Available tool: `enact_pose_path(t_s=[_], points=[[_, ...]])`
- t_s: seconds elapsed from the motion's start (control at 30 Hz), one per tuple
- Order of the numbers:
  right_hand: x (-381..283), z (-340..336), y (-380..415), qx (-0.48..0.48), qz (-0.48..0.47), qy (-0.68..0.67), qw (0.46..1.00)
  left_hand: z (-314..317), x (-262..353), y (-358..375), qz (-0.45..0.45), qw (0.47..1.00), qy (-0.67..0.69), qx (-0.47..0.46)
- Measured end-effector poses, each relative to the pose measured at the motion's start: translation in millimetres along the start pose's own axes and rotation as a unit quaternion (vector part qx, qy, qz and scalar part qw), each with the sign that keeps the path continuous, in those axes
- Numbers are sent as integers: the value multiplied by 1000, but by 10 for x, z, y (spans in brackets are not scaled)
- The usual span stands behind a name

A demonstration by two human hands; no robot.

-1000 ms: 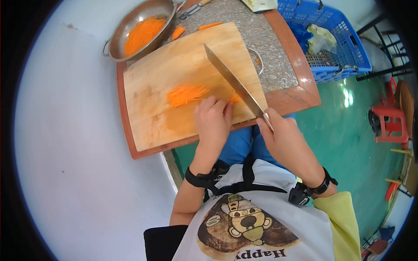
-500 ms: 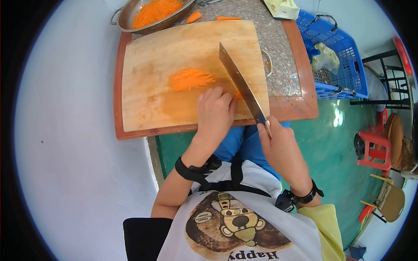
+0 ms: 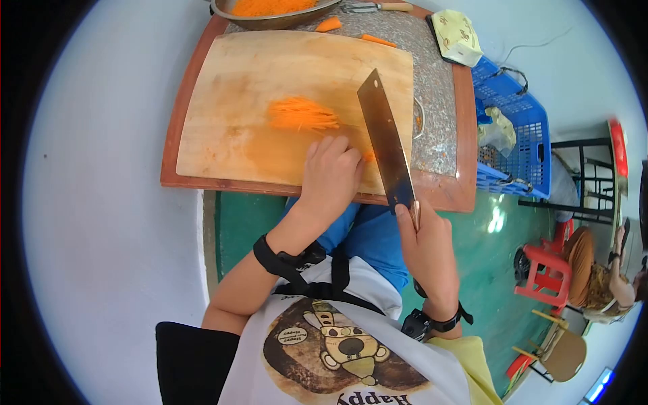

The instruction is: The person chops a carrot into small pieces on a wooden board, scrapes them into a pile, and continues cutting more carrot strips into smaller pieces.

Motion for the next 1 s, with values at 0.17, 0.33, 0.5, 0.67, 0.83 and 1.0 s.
enact_pose_path(t_s=[0.17, 0.33, 0.5, 0.67, 0.83, 1.0], points=[[-33, -15, 37, -10, -10, 10, 1000, 15, 8, 2, 9, 1000, -19, -13], [-18, 9, 22, -21, 0, 18, 1000, 31, 6, 1, 7, 999, -27, -21], [8, 20, -17, -10, -31, 0, 999, 37, 9, 2, 14, 999, -27, -20], [17, 71, -67, -23, -16, 37, 999, 54, 14, 0, 17, 999, -38, -21], [-20, 90, -121, 7, -52, 43, 998, 28, 19, 25, 17, 999, -32, -16], [-106, -48, -43, 35, -67, 26, 997, 1, -1, 34, -1, 1000, -14, 2]])
Point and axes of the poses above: each hand's wrist, its own y-axis away from the middle knuckle, its own z-axis out of the palm, x = y × z, the point moved 8 cm from there along -y, towards the middle knuckle, and after that the axes turned 13 degrees about -z, right-handed, at the moved point
